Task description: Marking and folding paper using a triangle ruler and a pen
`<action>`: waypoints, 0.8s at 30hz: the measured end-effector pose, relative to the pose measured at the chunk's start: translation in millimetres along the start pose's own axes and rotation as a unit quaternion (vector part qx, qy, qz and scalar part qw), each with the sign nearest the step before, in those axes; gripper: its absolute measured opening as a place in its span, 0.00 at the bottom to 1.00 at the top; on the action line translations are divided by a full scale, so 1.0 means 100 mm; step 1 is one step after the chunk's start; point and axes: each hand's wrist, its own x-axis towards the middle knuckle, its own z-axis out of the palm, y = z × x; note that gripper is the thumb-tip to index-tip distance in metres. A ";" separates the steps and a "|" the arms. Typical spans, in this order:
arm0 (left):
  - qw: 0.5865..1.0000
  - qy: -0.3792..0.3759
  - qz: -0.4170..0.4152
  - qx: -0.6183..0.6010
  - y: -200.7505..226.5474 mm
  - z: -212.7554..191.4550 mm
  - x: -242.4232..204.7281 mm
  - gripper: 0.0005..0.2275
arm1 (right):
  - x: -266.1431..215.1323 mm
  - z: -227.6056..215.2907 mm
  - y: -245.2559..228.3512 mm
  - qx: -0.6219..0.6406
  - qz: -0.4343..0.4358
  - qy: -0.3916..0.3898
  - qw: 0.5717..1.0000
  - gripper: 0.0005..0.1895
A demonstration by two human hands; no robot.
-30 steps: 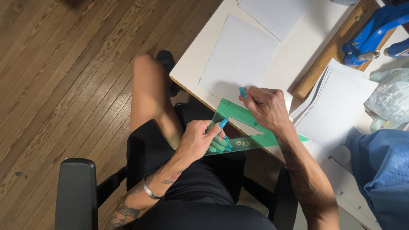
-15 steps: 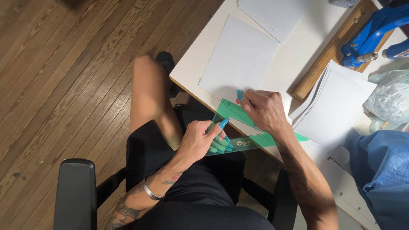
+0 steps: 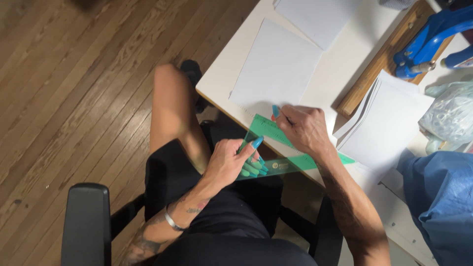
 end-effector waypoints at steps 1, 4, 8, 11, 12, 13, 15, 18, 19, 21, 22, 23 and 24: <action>1.000 0.001 -0.005 -0.002 -0.01 0.01 -0.03 0.13 | -0.02 0.01 -0.02 0.002 0.002 -0.004 1.000 0.18; 1.000 0.003 -0.002 0.000 0.01 0.00 -0.01 0.12 | 0.03 0.00 -0.03 0.000 0.002 0.002 1.000 0.19; 1.000 0.006 0.004 0.016 0.02 0.00 -0.01 0.12 | 0.04 0.00 -0.07 -0.018 0.007 0.001 1.000 0.20; 1.000 0.008 0.016 0.021 0.02 0.01 -0.02 0.12 | 0.03 0.01 -0.07 -0.029 0.012 0.000 1.000 0.20; 1.000 0.008 0.019 0.015 0.02 0.02 -0.02 0.12 | 0.03 0.02 -0.06 -0.031 0.017 0.001 0.999 0.21; 1.000 0.009 0.020 0.014 0.02 0.01 -0.01 0.12 | 0.03 0.02 -0.06 -0.031 0.015 0.000 0.999 0.21; 0.999 0.006 0.026 0.018 0.00 0.01 0.00 0.13 | 0.03 0.02 -0.07 -0.023 0.027 -0.006 0.999 0.21; 1.000 0.006 0.020 0.003 0.03 0.02 -0.02 0.12 | 0.04 0.01 -0.09 -0.005 0.040 -0.007 0.999 0.21; 1.000 0.006 0.021 0.003 0.02 0.01 0.00 0.12 | 0.06 0.00 -0.09 -0.005 0.039 -0.007 0.999 0.21; 0.998 0.000 0.042 0.046 -0.02 0.00 0.02 0.13 | 0.06 -0.01 -0.11 -0.024 0.045 -0.010 0.999 0.21; 0.998 -0.001 0.041 0.045 -0.01 0.01 0.01 0.13 | 0.04 -0.01 -0.11 -0.024 0.046 -0.010 0.999 0.21; 0.999 0.000 0.031 0.036 0.00 0.01 -0.01 0.13 | 0.03 -0.01 -0.11 -0.014 0.052 -0.015 0.998 0.21; 0.999 0.001 0.024 0.028 0.03 0.01 -0.02 0.13 | 0.05 -0.01 -0.11 -0.004 0.055 -0.017 0.998 0.21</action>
